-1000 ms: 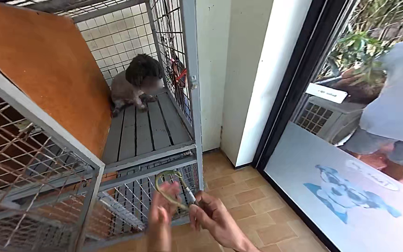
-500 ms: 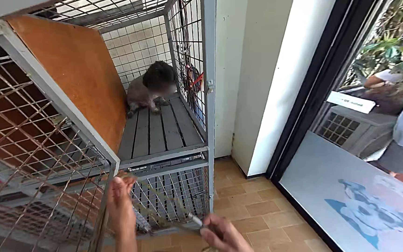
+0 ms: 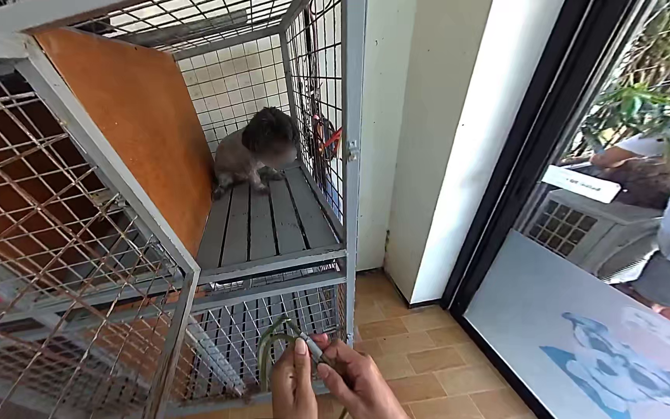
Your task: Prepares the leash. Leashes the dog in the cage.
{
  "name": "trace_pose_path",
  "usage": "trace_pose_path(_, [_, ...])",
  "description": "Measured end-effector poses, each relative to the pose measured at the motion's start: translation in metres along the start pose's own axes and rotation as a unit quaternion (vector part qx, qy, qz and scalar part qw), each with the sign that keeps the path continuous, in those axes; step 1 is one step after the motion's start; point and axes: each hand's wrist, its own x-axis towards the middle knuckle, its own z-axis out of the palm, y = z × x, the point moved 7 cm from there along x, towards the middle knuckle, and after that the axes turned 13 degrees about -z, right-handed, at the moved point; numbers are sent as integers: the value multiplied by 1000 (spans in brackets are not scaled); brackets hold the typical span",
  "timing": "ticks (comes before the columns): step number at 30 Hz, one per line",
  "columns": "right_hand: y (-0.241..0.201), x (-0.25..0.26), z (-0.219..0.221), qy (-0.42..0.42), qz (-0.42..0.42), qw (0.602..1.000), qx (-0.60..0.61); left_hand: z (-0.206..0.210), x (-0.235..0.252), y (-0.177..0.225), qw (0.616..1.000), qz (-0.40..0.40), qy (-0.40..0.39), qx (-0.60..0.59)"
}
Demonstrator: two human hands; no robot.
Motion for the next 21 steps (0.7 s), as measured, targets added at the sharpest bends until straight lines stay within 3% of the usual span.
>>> trace_pose_path(2, [3, -1, -8, 5, 5, 1000, 8, -31, 21, 10, 997, 49, 24, 50])
trace_pose_path(4, [8, -8, -19, 6, 13, 1000, -2, -89, 50, 23, 992, 65, 108, 24])
trace_pose_path(7, [16, -21, -43, 1, 21, 1000, -20, -172, 84, 51, 963, 45, 257, -66])
trace_pose_path(9, [12, -21, -65, 10, 6, 1000, 10, -186, 91, 57, 958, 7, 273, -89])
trace_pose_path(12, [-13, -5, -94, 57, -35, 996, 65, -142, 90, 21, 984, -85, 154, -28])
trace_pose_path(15, [-49, 27, -103, 72, -100, 989, 84, -68, 74, -43, 978, -194, -54, -47])
trace_pose_path(18, [-84, 67, -97, 43, -126, 985, 111, -6, 51, -69, 910, -244, -229, -244])
trace_pose_path(20, [-108, 99, -92, 14, -128, 983, 129, 20, 49, -63, 855, -224, -278, -376])
trace_pose_path(21, [-120, 117, -92, 12, -128, 984, 122, 32, 51, -55, 845, -193, -291, -405])
